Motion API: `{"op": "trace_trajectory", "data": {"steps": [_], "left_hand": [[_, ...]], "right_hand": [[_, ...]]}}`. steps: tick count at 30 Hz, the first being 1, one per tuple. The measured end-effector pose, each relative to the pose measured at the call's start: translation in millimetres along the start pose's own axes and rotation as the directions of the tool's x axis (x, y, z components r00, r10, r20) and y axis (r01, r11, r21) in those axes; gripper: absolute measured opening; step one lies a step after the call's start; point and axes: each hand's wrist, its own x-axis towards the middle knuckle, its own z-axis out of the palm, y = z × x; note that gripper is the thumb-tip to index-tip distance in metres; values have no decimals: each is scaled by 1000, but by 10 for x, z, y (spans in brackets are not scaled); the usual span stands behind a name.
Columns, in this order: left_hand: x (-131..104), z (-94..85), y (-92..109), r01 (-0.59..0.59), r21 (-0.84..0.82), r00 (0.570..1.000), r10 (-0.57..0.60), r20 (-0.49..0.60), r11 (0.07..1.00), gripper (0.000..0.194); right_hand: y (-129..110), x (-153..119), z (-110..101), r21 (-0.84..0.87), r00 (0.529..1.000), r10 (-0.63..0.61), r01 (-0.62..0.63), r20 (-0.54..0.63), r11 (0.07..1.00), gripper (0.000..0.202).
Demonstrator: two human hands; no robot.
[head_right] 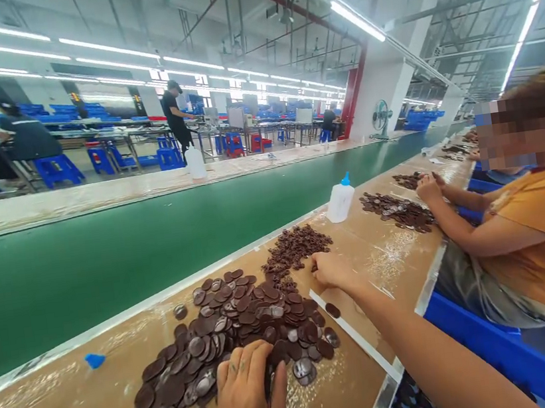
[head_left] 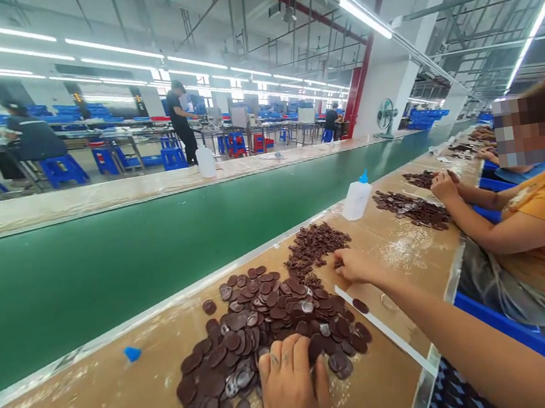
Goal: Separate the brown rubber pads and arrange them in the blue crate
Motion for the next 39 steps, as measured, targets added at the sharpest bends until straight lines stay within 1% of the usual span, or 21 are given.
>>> {"op": "trace_trajectory", "data": {"steps": [2, 4, 6, 7, 9, 11, 12, 14, 17, 19, 21, 22, 23, 24, 26, 29, 31, 33, 35, 37, 39], "left_hand": [[15, -9, 54, 48, -82, 998, -51, -24, 995, 20], [35, -33, 109, 98, -157, 994, -105, -38, 983, 20], [52, -63, 158, 167, -237, 983, -181, -41, 957, 19], [57, -76, 179, 211, -287, 973, -229, -30, 934, 18], [56, -98, 220, 295, -375, 949, -315, 9, 879, 18], [40, -108, 262, 322, -408, 940, -339, 32, 854, 17], [27, -110, 285, 313, -416, 944, -330, 32, 854, 18], [-3, -108, 335, 294, -440, 950, -312, 33, 849, 20], [-38, -108, 408, 313, -488, 949, -293, 120, 815, 16], [-41, -116, 441, 337, -500, 941, -293, 166, 798, 13], [-24, -130, 458, 334, -517, 942, -299, 153, 788, 13], [-9, -139, 463, 338, -535, 940, -311, 143, 774, 13], [10, -150, 468, 351, -561, 933, -330, 142, 750, 14], [31, -164, 474, 368, -591, 924, -353, 146, 718, 14], [71, -197, 498, 400, -644, 903, -400, 156, 653, 17], [107, -248, 542, 374, -669, 912, -384, 141, 643, 18], [109, -265, 552, 383, -668, 917, -352, 190, 638, 19], [94, -258, 535, 407, -665, 912, -317, 259, 626, 19], [65, -230, 497, 409, -673, 912, -288, 291, 616, 18], [26, -194, 453, 420, -682, 907, -266, 326, 599, 19], [-9, -166, 421, 505, -655, 862, -279, 424, 563, 27]], "right_hand": [[-25, -73, -59, 52, 1000, -7, 7, -2, 999, 17], [-67, -232, -129, 167, 999, -31, 38, -44, 985, 11], [-126, -493, -162, 361, 995, -67, 91, -76, 928, 11], [-162, -660, -153, 477, 994, -89, 108, -62, 872, 14], [-242, -1035, -75, 679, 987, -156, 97, 27, 727, 24], [-328, -1399, 74, 807, 974, -207, 49, 92, 588, 41], [-370, -1553, 167, 882, 985, -155, 11, 70, 472, 50], [-442, -1774, 360, 954, 999, -17, -28, 35, 298, 49], [-501, -1913, 585, 994, 995, 93, 24, -34, 109, 46], [-508, -1949, 648, 998, 996, 90, 22, -16, -61, 44], [-500, -1987, 651, 968, 998, 49, -21, 34, -248, 47], [-493, -2008, 643, 952, 998, 28, -41, 52, -302, 49], [-483, -2028, 635, 947, 998, 5, -55, 60, -317, 50], [-471, -2046, 632, 952, 998, -11, -60, 60, -299, 50], [-444, -2068, 648, 974, 996, -45, -82, 74, -211, 52], [-417, -2073, 708, 987, 985, -118, -139, 129, -83, 59], [-430, -2069, 740, 987, 983, -106, -154, 150, -34, 61], [-470, -2068, 753, 980, 981, -22, -192, 191, -57, 64], [-521, -2068, 754, 969, 971, 80, -216, 226, -119, 66], [-564, -2067, 755, 963, 965, 114, -219, 238, -155, 68], [-586, -2067, 758, 963, 966, 127, -199, 224, -182, 68]]}}
